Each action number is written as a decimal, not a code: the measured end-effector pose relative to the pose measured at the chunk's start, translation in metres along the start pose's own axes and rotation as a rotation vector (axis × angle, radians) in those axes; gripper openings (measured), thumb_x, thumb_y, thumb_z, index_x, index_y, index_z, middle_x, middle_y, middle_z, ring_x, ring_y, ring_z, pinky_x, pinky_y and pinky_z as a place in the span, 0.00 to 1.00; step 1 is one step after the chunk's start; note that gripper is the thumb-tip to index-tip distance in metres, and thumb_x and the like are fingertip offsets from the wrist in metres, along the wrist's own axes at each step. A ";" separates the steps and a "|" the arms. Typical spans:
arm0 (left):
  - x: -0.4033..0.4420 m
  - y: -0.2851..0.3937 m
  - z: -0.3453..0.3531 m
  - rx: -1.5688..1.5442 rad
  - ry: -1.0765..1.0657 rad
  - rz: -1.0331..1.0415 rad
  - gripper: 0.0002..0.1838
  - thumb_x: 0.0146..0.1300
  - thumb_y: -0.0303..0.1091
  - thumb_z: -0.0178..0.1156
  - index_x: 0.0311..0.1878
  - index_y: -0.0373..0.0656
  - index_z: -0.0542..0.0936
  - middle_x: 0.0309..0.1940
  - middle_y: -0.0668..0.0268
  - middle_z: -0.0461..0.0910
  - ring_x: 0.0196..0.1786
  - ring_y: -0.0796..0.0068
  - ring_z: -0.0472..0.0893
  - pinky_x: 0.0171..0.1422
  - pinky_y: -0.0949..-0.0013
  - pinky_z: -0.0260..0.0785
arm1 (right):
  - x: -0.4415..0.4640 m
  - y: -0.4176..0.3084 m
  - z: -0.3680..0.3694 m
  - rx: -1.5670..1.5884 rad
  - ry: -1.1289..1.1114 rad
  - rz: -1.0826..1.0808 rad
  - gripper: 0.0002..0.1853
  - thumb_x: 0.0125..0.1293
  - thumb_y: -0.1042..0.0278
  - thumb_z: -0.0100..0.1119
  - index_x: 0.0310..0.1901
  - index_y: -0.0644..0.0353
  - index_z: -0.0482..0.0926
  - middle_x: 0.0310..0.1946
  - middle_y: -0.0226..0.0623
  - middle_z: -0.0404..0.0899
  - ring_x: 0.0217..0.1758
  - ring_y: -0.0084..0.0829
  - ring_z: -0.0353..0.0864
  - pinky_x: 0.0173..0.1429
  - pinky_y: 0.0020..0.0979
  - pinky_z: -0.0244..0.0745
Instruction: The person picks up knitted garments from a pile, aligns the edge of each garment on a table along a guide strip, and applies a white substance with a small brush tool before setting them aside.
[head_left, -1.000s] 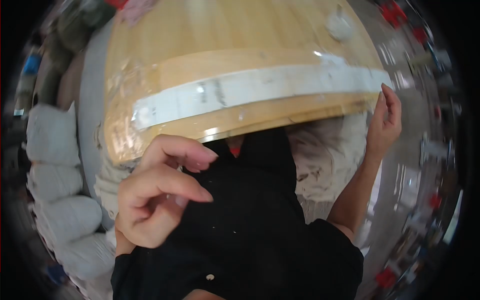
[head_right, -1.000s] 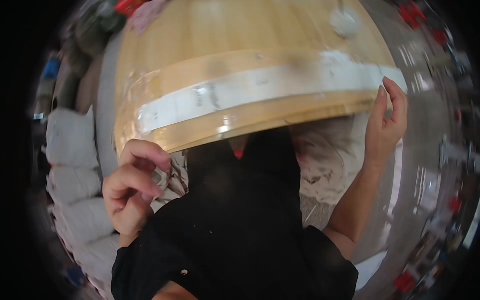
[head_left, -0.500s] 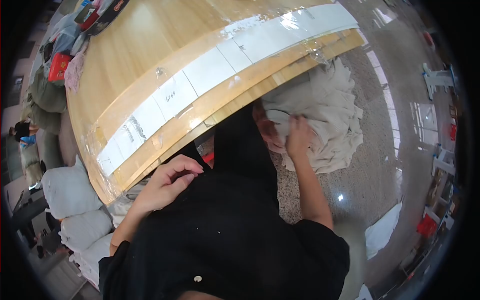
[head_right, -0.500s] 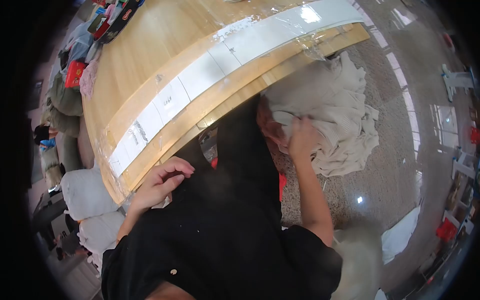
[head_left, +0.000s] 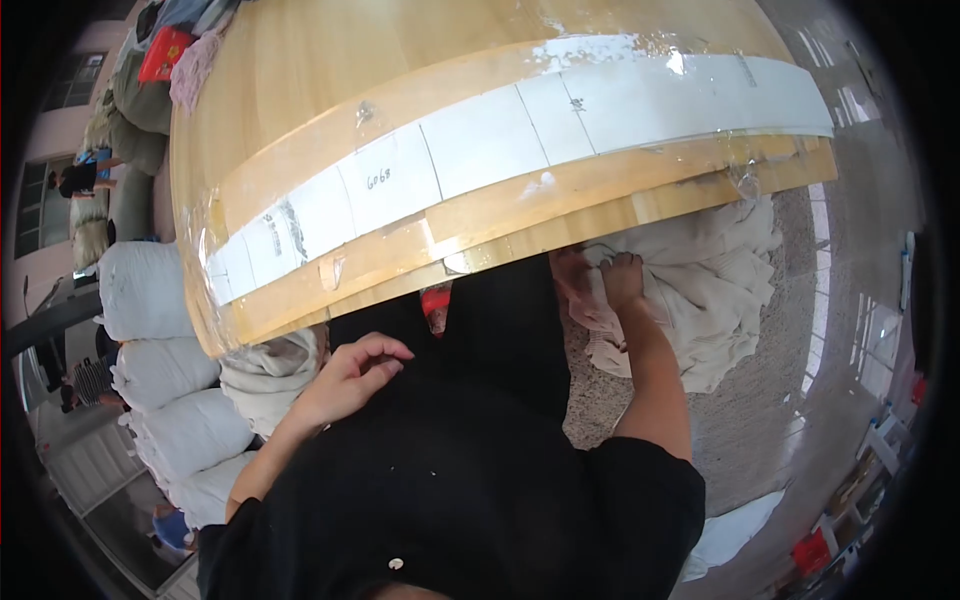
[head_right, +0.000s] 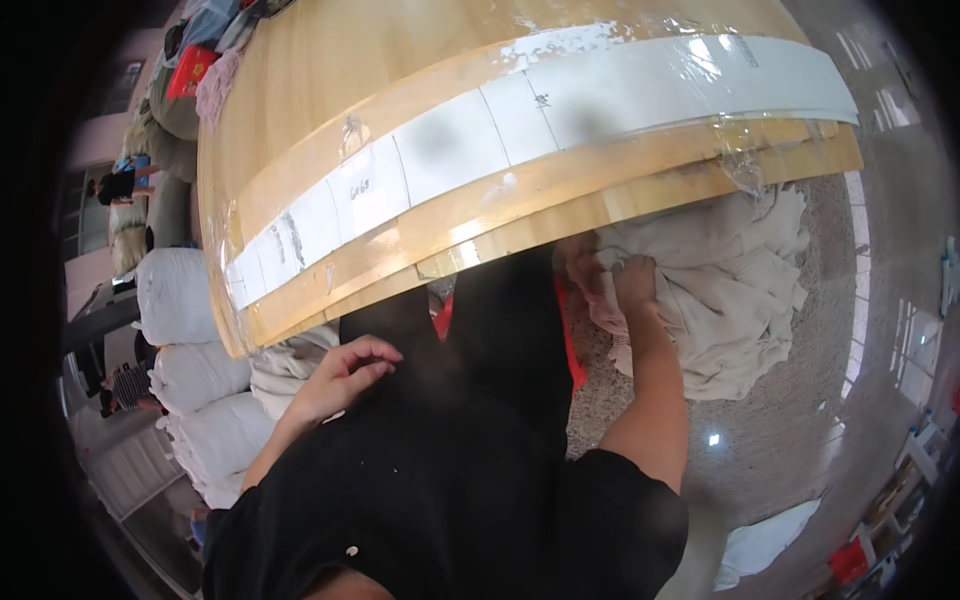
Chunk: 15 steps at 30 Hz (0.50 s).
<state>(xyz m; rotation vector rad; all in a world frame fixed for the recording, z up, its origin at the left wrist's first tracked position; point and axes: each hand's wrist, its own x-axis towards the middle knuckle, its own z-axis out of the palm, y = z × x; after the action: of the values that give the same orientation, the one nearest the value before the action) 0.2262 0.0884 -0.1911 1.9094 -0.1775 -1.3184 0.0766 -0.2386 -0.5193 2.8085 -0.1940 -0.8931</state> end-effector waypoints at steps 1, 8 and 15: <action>0.006 0.003 0.002 0.029 -0.046 0.026 0.08 0.60 0.24 0.52 0.43 0.38 0.75 0.38 0.70 0.71 0.40 0.85 0.70 0.44 0.81 0.63 | -0.002 0.006 -0.017 0.239 0.056 0.062 0.11 0.53 0.65 0.51 0.40 0.51 0.73 0.40 0.41 0.75 0.46 0.40 0.71 0.48 0.43 0.62; 0.103 0.005 0.077 -0.413 -0.520 -0.344 0.44 0.55 0.58 0.56 0.67 0.42 0.50 0.63 0.54 0.56 0.62 0.61 0.62 0.60 0.61 0.62 | -0.111 0.067 -0.127 0.714 0.463 -0.070 0.16 0.34 0.76 0.58 0.30 0.60 0.71 0.30 0.47 0.72 0.37 0.48 0.70 0.42 0.42 0.64; 0.204 0.042 0.216 -1.284 -0.791 -0.285 0.27 0.58 0.52 0.54 0.53 0.42 0.71 0.48 0.58 0.75 0.51 0.64 0.75 0.57 0.58 0.66 | -0.196 0.073 -0.221 0.639 0.709 -0.132 0.18 0.29 0.77 0.59 0.30 0.60 0.70 0.28 0.45 0.68 0.36 0.49 0.67 0.39 0.41 0.62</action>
<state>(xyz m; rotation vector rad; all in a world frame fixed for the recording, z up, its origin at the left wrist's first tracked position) 0.1493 -0.1587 -0.3431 0.3094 0.4750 -1.6843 0.0419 -0.2435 -0.2173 3.5379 -0.2118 0.2537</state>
